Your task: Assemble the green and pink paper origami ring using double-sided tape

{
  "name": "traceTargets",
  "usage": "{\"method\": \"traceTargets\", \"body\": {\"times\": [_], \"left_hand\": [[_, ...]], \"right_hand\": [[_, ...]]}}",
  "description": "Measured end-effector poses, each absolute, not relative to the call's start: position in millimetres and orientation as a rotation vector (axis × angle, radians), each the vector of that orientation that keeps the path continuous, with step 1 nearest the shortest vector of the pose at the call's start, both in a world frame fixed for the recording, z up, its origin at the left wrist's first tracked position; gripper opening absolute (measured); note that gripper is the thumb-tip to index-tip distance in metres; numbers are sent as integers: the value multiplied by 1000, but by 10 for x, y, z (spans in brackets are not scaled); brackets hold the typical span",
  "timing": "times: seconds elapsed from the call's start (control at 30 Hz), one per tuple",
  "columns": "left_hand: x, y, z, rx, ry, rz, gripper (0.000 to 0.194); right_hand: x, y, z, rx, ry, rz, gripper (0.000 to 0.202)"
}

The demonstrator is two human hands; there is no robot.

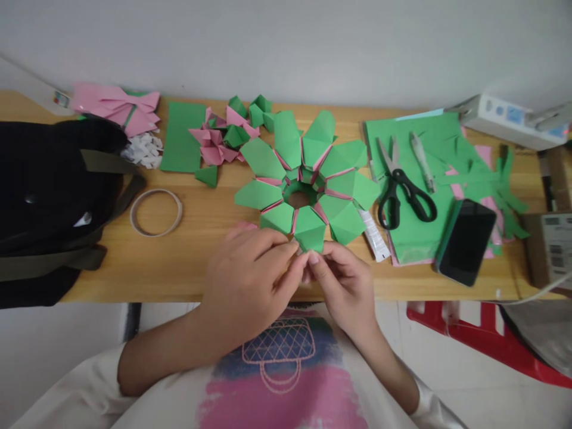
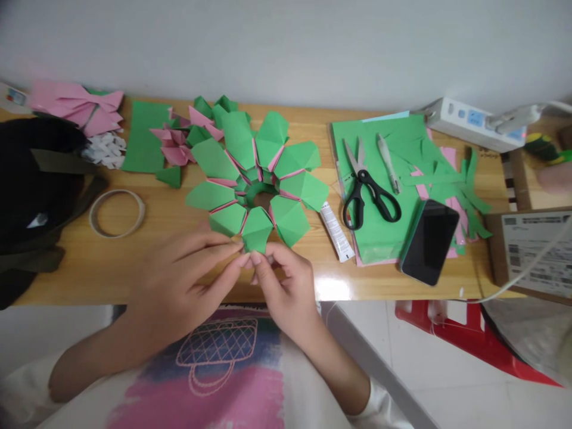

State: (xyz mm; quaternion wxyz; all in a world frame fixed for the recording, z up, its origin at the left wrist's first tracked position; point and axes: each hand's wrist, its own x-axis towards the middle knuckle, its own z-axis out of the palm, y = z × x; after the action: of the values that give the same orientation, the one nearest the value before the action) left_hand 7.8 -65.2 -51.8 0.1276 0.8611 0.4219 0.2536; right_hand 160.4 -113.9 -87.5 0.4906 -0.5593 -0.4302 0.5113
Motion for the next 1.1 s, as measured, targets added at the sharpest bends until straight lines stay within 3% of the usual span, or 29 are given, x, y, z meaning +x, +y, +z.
{"method": "traceTargets", "body": {"times": [0.23, 0.4, 0.5, 0.57, 0.63, 0.67, 0.77, 1.1], "left_hand": [[96, -656, -515, 2560, 1246, 698, 15], [108, -655, -498, 2681, 1196, 755, 5], [99, -633, -527, 2723, 1131, 745, 10], [89, -615, -553, 2723, 1094, 772, 13], [80, -602, -566, 2708, 1079, 798, 11], [77, -599, -564, 2705, 1073, 799, 11], [78, -609, -537, 2698, 1050, 819, 13], [80, -713, -527, 2674, 1097, 968, 16]], "right_hand": [[1601, -1124, -886, -1357, -998, 1273, 19], [1567, -1167, -818, -1366, -995, 1329, 20], [1778, -1217, -825, -1424, -1040, 1390, 30], [2133, -1235, -878, -1723, -990, 1075, 42], [2609, -1238, -955, -2223, -727, 240, 46], [2853, -1236, -999, -2311, -647, 61, 51], [3413, -1226, -1141, -2437, -589, -46, 83], [3560, -1237, -1313, -2576, -520, -85, 98]]}}
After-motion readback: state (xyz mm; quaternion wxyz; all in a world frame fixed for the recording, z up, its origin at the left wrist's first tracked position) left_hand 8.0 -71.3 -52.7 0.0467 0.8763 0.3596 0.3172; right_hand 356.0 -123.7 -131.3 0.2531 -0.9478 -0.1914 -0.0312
